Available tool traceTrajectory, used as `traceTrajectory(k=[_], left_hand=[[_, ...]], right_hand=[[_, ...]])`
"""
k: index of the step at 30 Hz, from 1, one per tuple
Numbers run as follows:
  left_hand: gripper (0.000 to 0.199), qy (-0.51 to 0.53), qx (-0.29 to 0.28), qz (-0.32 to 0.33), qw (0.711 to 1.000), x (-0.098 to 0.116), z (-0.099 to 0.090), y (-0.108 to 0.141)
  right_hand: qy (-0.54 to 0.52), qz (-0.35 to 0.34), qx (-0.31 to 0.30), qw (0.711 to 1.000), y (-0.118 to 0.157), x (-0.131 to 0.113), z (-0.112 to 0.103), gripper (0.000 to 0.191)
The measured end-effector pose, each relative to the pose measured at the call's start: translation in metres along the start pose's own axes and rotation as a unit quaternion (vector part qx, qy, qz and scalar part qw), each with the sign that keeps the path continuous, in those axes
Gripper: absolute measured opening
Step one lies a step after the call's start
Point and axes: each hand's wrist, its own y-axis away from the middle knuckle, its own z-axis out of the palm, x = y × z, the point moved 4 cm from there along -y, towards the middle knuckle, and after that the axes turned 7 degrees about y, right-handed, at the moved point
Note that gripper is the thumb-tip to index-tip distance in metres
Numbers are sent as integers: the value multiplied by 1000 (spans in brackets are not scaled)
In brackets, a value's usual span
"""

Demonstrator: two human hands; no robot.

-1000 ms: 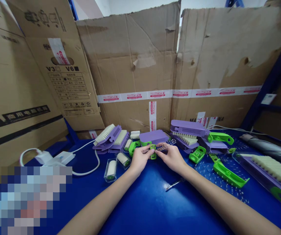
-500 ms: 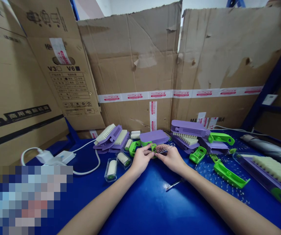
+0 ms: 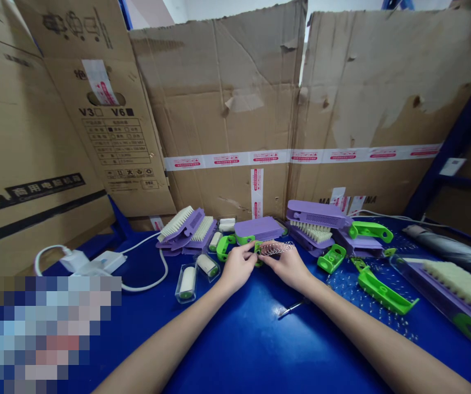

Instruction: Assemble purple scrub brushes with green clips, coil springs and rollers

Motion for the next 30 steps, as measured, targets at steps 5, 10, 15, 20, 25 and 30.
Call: traceTrajectory(k=[5, 10, 15, 20, 25, 30], left_hand=[[45, 53, -7, -23, 998, 6, 3, 1], [36, 64, -26, -22, 997, 11, 6, 0], [51, 42, -18, -43, 998, 7, 3, 1], [60, 32, -34, -46, 998, 7, 2, 2], [59, 44, -28, -73, 996, 6, 3, 1], [60, -1, -31, -61, 998, 8, 1, 2]], right_hand=[[8, -4, 21, 1000, 0, 1, 2, 13], [17, -20, 21, 999, 0, 0, 3, 12], [22, -18, -6, 1000, 0, 2, 1, 13], [-5, -11, -47, 999, -1, 5, -2, 10], [-4, -26, -32, 999, -2, 3, -2, 8], [-19, -24, -65, 997, -2, 2, -4, 8]])
